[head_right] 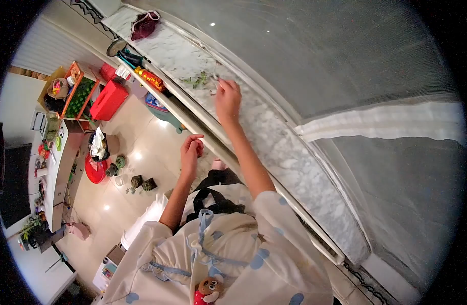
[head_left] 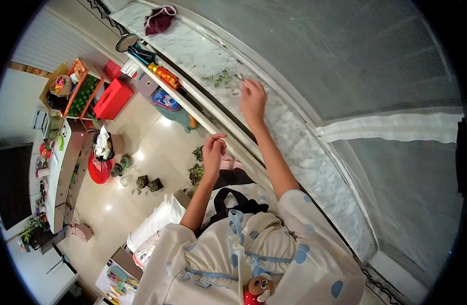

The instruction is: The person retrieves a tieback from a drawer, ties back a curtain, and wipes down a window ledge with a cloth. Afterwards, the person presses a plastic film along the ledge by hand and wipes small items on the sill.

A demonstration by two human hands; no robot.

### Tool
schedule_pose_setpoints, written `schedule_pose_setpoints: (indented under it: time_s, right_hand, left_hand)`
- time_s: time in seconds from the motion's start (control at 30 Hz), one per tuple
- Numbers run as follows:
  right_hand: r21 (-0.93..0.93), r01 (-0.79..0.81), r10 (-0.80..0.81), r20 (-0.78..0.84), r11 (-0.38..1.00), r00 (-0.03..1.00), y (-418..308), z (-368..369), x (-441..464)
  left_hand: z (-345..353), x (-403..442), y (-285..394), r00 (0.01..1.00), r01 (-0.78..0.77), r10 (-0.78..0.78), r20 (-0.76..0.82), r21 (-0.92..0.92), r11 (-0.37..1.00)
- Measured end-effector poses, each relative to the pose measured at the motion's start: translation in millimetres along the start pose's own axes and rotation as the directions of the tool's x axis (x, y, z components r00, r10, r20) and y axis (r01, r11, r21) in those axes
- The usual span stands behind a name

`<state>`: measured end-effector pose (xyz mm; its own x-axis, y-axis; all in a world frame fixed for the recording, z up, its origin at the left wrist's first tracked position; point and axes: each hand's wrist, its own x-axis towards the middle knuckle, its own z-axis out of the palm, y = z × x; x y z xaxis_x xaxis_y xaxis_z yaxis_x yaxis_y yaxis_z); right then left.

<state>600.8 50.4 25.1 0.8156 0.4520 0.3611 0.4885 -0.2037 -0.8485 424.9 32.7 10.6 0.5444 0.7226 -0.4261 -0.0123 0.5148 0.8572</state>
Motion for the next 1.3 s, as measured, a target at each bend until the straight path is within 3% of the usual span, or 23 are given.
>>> schedule_pose_setpoints:
  time_s: [0.07,0.13,0.2,0.3,0.4,0.53,0.73,0.83,0.9,1.0,1.07,1.13,1.17,1.23,1.3]
  right_hand:
    - [0.056,-0.072,0.076,-0.084,0.996,0.994,1,-32,-23]
    - [-0.218,-0.031,-0.004,-0.155,0.976,0.988,9,-70,-41]
    - [-0.508,0.050,-0.150,-0.158,0.860,0.976,9,-99,-55]
    - [-0.636,-0.013,-0.040,-0.069,0.772,0.997,15,-106,-74]
    - [-0.559,0.021,-0.021,0.006,0.829,1.000,6,-92,-76]
    - [-0.586,0.073,-0.036,0.074,0.807,0.997,-3,-47,-64]
    - [-0.389,0.158,-0.102,0.160,0.908,0.982,-11,22,-28]
    - [-0.243,0.133,-0.108,0.115,0.961,0.987,-13,29,-13]
    - [0.006,-0.111,0.111,-0.048,0.994,0.993,-16,5,-7]
    - [0.110,-0.174,0.199,-0.279,0.978,0.939,0,-52,-25]
    - [-0.115,-0.195,0.145,-0.343,0.974,0.928,8,-100,-44]
    - [-0.414,-0.118,-0.020,-0.315,0.903,0.949,20,-137,-67]
    - [-0.415,-0.123,-0.018,-0.320,0.902,0.947,25,-145,-77]
    - [-0.448,-0.170,0.101,-0.174,0.878,0.980,36,-155,-92]
    - [-0.459,-0.137,0.064,-0.172,0.878,0.983,36,-142,-92]
  left_hand:
    - [1,1,2,1.000,-0.005,0.005,-0.003,0.011,1.000]
    - [3,1,4,1.000,0.000,0.000,0.004,0.009,1.000]
    - [3,3,0,1.000,-0.008,0.008,0.006,0.018,1.000]
    - [2,6,-5,1.000,-0.013,0.013,0.015,0.009,1.000]
    - [4,6,-5,1.000,-0.005,0.005,0.003,-0.011,1.000]
    - [0,6,-8,0.999,-0.009,0.009,-0.031,-0.020,1.000]
    - [-2,-2,-6,0.998,-0.035,0.036,-0.042,0.033,0.999]
    - [1,-4,-5,0.999,-0.016,0.018,-0.051,0.040,0.999]
    - [0,-2,-6,0.998,-0.021,0.023,-0.053,0.038,0.999]
    - [4,0,-8,0.998,-0.033,0.035,-0.043,0.053,0.998]
    - [9,4,-9,0.998,-0.049,0.051,-0.029,0.077,0.996]
    - [16,9,-14,0.974,-0.219,0.225,-0.029,0.139,0.966]
    - [20,13,-15,0.974,-0.219,0.224,-0.023,0.140,0.966]
    - [29,21,-16,0.955,-0.293,0.295,-0.045,0.030,0.956]
    - [36,26,-13,0.959,-0.282,0.282,-0.022,0.026,0.959]
